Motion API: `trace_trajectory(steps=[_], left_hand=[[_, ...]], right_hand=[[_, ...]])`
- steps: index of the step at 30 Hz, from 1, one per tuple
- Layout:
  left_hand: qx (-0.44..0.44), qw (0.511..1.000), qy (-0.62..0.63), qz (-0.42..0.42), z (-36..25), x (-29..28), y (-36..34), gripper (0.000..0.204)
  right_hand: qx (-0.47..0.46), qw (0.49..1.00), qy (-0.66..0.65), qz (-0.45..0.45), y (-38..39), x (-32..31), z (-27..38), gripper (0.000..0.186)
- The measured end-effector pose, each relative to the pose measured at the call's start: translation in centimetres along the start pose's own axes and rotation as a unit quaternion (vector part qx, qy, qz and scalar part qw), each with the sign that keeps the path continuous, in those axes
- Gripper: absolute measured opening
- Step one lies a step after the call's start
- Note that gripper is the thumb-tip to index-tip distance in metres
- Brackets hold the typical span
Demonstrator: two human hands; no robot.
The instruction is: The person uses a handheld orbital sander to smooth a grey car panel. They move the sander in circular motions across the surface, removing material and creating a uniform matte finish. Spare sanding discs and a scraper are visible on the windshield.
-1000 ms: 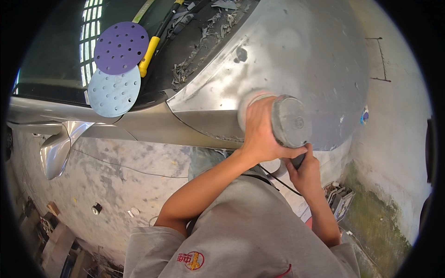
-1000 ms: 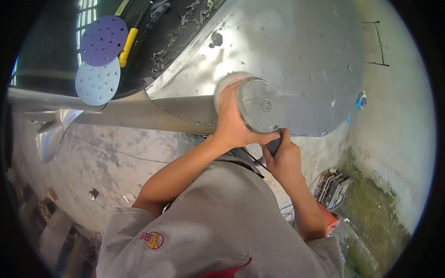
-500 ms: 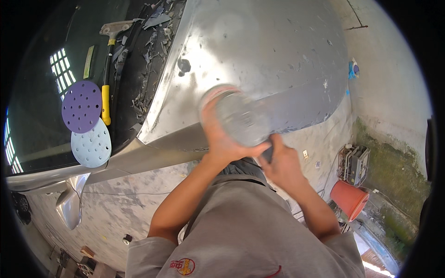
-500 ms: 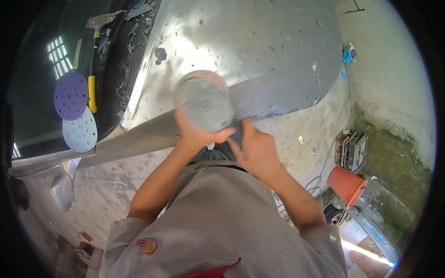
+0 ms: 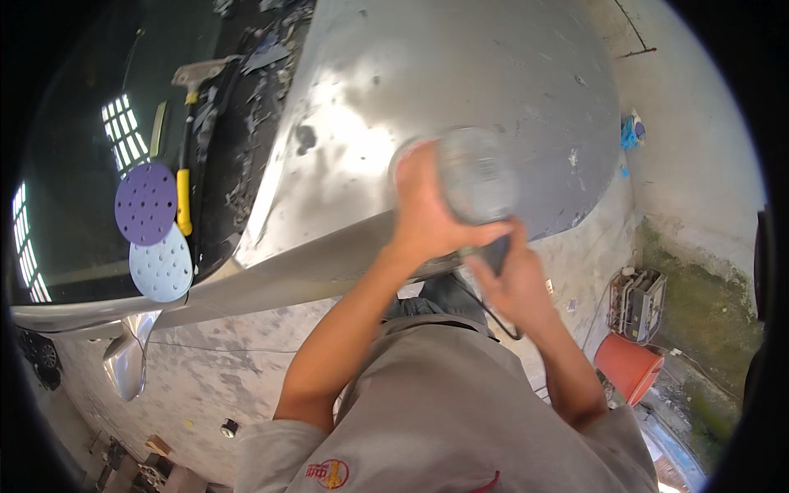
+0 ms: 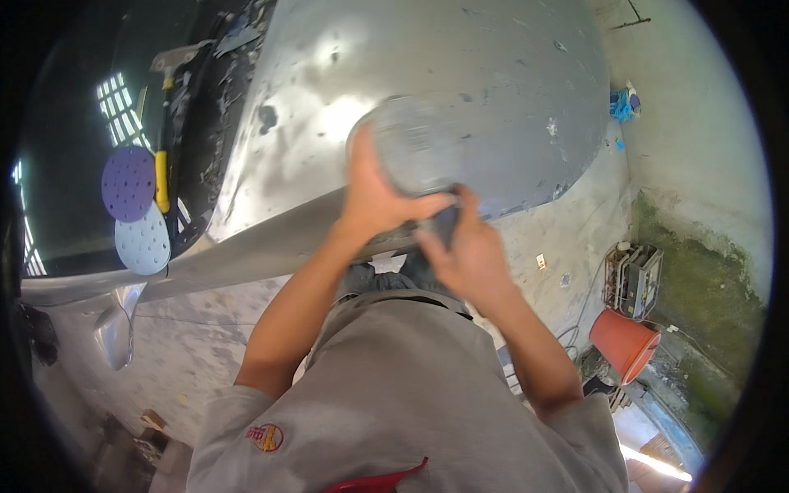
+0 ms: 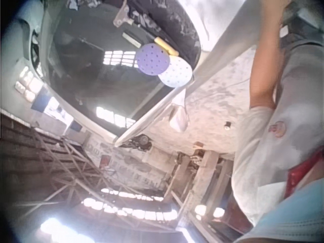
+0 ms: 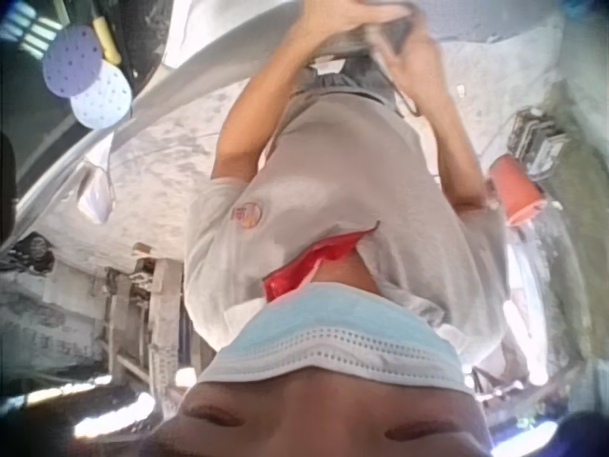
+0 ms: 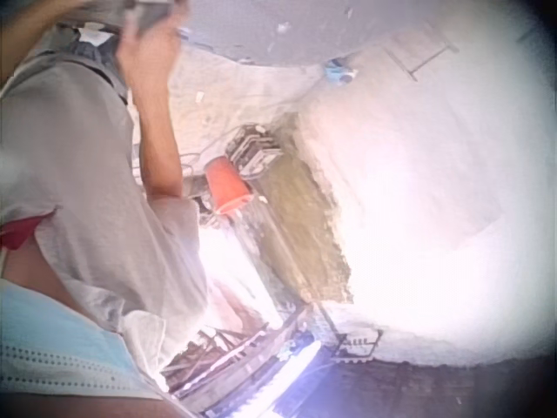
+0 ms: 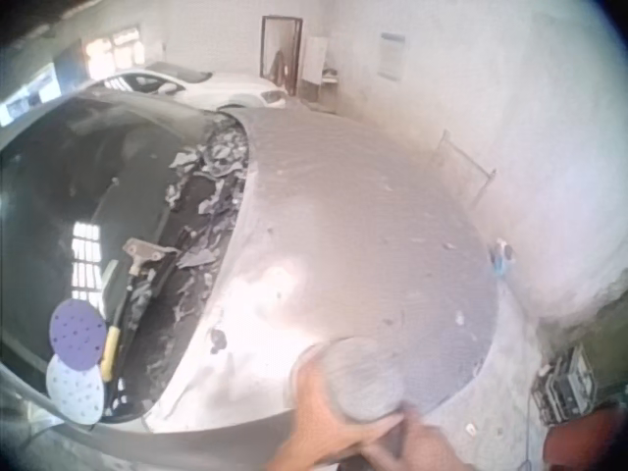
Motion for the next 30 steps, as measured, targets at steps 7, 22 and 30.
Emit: trace_trajectory(steps=[7, 22, 30], left_hand=[[-0.085, 0.970, 0.091, -0.211, 1.3, -1.5, 4.6, 0.097], [0.058, 0.995, -0.080, 0.011, 1.4, 25.3, -3.1, 0.119], [-0.108, 0.984, -0.005, -0.139, 2.1, 10.1, 5.8, 0.123]], right_hand=[[-0.164, 0.963, -0.170, 0.126, -3.9, -1.1, -1.2, 0.077], [0.141, 0.972, -0.172, 0.078, -11.8, -12.9, -18.3, 0.064], [-0.060, 0.945, -0.186, 0.264, -7.9, -6.2, -12.6, 0.066]])
Point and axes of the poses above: each hand's wrist, its own y-axis away from the middle knuckle, its own x-axis out of the palm, z = x × y, the point moved 3 cm from there along -y, towards the middle knuckle, and after that the axes turned 14 degrees about -z, right-handed, at the moved point
